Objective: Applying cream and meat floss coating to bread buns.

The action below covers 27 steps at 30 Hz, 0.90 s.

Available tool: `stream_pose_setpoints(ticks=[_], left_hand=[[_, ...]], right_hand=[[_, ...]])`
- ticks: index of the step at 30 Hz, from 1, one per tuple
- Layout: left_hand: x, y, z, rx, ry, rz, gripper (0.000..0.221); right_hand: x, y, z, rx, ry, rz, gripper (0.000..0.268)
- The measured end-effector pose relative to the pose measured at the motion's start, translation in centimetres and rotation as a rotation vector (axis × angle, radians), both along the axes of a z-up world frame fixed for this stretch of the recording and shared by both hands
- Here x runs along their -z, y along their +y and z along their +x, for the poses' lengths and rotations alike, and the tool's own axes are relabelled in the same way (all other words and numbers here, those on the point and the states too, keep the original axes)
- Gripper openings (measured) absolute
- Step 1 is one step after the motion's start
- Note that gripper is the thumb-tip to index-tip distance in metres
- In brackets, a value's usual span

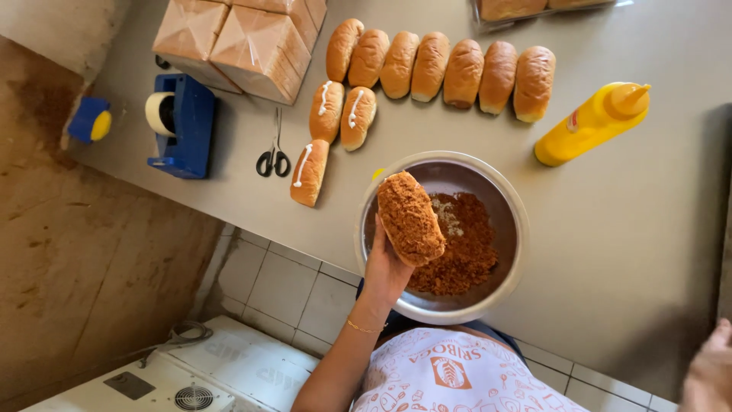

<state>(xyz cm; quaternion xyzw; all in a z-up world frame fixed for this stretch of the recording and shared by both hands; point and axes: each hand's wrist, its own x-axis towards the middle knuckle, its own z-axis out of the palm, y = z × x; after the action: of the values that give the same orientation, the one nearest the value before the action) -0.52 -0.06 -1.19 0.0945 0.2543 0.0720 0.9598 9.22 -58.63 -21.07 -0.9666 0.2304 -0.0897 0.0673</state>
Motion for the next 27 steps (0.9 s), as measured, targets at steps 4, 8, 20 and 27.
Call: stream_pose_setpoints(ticks=[4, 8, 20, 27], left_hand=[[-0.5, 0.2, 0.2, 0.023, 0.047, 0.002, 0.055], [-0.1, 0.2, 0.6, 0.028, 0.038, -0.016, 0.054], [0.0, 0.7, 1.5, 0.117, -0.001, -0.023, 0.056], [-0.6, 1.1, 1.4, 0.125, 0.041, -0.011, 0.060]], right_hand=[[2.2, -1.1, 1.3, 0.019, -0.026, 0.340, 0.048], [7.9, -6.4, 1.1, -0.094, -0.094, 0.111, 0.034], [-4.6, 10.0, -3.3, -0.297, -0.183, -0.576, 0.012], [-5.0, 17.1, -4.5, -0.376, -0.186, -0.097, 0.011]])
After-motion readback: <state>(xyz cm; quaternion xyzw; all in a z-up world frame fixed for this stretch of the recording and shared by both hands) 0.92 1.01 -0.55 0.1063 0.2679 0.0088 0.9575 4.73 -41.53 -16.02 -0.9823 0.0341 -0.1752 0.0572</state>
